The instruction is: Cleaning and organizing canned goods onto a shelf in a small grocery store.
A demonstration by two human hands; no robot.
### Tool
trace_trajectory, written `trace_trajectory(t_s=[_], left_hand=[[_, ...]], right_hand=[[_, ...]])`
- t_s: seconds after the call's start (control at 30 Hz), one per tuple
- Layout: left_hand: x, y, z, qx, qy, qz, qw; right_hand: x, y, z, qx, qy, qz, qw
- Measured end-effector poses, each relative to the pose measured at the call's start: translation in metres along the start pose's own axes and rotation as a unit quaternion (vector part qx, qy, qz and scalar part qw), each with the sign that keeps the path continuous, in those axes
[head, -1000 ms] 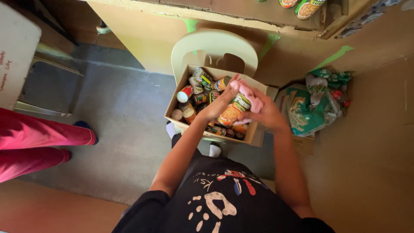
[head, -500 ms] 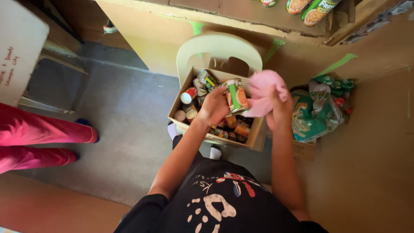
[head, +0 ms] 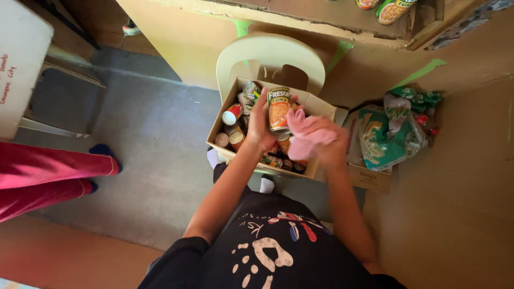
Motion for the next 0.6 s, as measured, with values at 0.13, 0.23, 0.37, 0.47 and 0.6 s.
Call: trace_trajectory(t_s=[0.13,0.23,0.37,0.47,0.6], left_hand=[[0.007,0.003,-0.003,-0.034,0.016,0.038,0.999],[-0.006,-0.005,0.014,-0.071,-0.01,0.01,0.997],[-0.024,-0.014,0.014,0.028,-0.139,-0.077,0.987],[-0.03,-0.016,0.006,0.082,-0.139,-0.135,0.978],[-0.042,-0.013,-0.015,0.176,-0.164,-0.203,0.949]], right_hand=[[-0.003,-0.038,0.036,0.07,-0.135,-0.203,0.967],[0.016,-0.064,0.064,0.034,-0.028,-0.133,0.99],[0.058,-0.053,0.05,0.12,0.154,0.071,0.978],[0.062,-0.027,0.041,0.013,0.279,0.052,0.959],[0.051,0.006,0.013,-0.023,0.311,0.04,0.949]])
Point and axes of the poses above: each hand's wrist, its own y-axis away from the middle knuckle, its own x-axis out of the palm, z = x × y, the point moved 5 cm from there along -y, towards the middle knuckle, and after that the axes turned 7 degrees about -y, right-handed, at the moved point
